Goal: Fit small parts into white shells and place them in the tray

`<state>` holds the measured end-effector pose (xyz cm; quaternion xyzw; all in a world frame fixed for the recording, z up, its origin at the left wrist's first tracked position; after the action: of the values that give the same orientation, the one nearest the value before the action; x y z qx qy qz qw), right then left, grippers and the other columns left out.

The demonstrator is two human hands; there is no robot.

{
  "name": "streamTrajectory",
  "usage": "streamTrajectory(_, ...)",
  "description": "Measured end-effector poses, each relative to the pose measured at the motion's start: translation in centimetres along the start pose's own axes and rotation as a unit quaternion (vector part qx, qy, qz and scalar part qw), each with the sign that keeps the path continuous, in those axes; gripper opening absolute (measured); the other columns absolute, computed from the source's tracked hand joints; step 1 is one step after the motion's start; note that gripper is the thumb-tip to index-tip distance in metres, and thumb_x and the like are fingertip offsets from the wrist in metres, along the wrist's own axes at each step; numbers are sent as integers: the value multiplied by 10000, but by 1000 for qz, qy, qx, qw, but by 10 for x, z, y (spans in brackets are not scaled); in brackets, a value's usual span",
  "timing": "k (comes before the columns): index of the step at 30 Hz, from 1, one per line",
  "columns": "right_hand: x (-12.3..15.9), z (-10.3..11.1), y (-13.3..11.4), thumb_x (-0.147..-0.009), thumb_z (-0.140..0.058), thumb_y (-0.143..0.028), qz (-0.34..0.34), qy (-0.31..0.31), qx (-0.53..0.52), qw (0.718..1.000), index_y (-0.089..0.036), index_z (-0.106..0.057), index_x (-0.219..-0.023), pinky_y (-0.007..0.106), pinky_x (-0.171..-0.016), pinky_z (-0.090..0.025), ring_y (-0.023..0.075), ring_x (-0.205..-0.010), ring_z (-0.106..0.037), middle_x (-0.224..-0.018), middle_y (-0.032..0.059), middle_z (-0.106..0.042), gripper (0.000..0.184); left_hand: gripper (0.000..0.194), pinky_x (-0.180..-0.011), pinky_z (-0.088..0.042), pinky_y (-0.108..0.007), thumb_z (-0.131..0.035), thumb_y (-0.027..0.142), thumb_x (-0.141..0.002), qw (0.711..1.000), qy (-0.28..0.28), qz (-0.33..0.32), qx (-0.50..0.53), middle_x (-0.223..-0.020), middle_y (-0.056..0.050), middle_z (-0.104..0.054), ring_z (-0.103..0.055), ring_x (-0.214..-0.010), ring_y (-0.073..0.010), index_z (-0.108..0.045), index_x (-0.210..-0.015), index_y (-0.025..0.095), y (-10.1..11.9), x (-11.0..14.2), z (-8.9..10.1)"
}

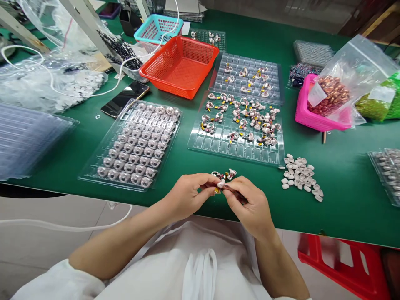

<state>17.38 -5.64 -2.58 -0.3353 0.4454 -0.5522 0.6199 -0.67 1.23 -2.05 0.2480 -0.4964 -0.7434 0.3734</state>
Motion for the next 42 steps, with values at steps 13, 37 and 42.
streamTrajectory(13,1,3,0,-910,-577,-65,167,19,88,982,-241,-694,-1038,256,-627,-584,152,-756,-687,-875,53,-717,247,174,-767,-638,-303,-786,238,-782,944,7,173,282,-799,-30,-770,-736,-727,-173,-751,-918,135,4,3,-8)
streamTrajectory(37,-1,30,0,-956,-557,-135,259,-108,159,947,-307,-631,-1267,298,-652,-530,162,-721,-638,-1002,63,-729,363,305,-634,-582,-242,-951,290,-615,803,-163,312,481,-710,-35,-729,-668,-615,-118,-797,-811,115,4,-12,0)
streamTrajectory(42,11,29,7,-975,-541,-139,117,1,33,993,-270,-668,-1199,291,-658,-536,174,-824,-649,-999,67,-671,289,301,-623,-568,-222,-937,304,-640,830,-115,271,474,-716,-22,-727,-672,-618,-112,-780,-815,117,8,-10,-3)
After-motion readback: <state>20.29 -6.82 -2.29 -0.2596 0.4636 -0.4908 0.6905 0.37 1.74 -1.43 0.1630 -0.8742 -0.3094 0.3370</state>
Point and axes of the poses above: each hand's wrist, its own x-axis away from the middle knuckle, its own z-axis out of the back of the hand, y = z × x, the point moved 1 cm from there along -x, towards the middle knuckle
